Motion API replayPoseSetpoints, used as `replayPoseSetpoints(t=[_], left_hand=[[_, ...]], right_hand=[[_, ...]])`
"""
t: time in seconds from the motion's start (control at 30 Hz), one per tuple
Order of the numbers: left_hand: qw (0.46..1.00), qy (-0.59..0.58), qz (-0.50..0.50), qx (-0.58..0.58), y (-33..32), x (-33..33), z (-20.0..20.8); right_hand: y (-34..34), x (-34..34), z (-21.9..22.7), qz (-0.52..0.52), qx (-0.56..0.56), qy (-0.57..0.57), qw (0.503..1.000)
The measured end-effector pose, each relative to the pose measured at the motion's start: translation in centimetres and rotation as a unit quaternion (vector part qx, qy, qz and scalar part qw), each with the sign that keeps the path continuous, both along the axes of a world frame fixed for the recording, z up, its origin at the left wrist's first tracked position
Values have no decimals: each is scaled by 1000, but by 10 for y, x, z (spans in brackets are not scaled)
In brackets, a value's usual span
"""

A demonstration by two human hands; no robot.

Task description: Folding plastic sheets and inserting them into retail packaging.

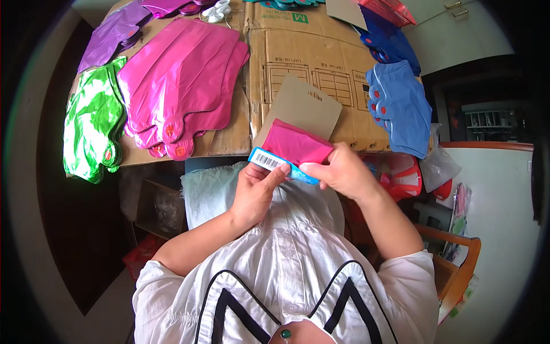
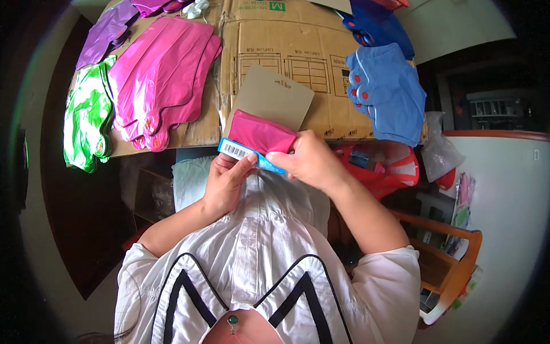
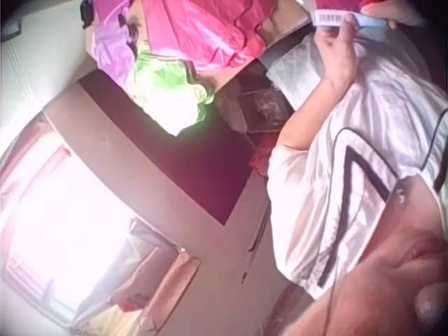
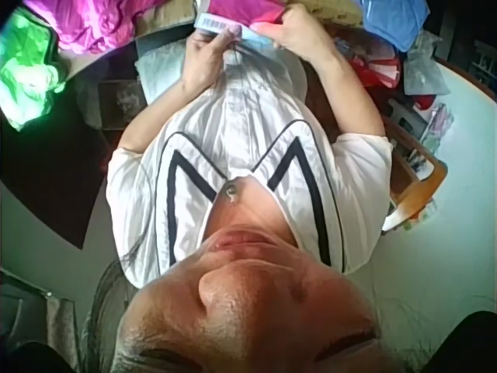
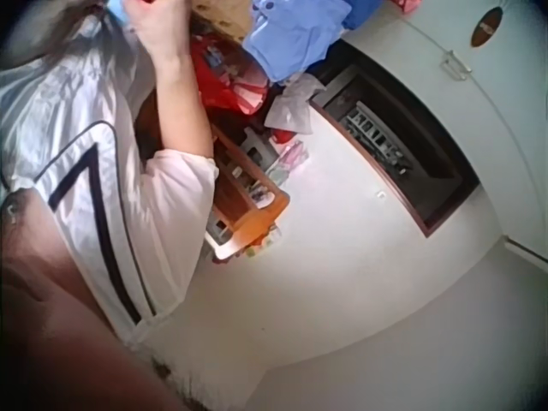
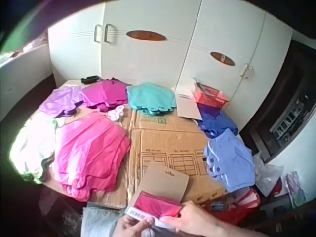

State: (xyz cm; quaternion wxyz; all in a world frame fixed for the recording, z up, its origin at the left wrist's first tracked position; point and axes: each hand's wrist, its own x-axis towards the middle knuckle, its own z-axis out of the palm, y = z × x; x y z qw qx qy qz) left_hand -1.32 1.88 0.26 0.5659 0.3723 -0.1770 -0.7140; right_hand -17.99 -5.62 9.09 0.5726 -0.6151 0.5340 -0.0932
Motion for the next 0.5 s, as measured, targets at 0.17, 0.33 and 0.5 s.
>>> replayPoseSetpoints(t=[0.17, 0.33, 0.5], left_hand=[[999, -45, 12, 8, -1, 2, 5], [1000, 1, 16, -5, -3, -3, 8], [1000, -9, 10, -4, -4, -3, 3]], right_hand=[[-10, -2, 41, 102, -512, 192, 831], [-17, 26, 7, 394, -615, 57, 681], [-31, 24, -29, 412, -508, 79, 752]])
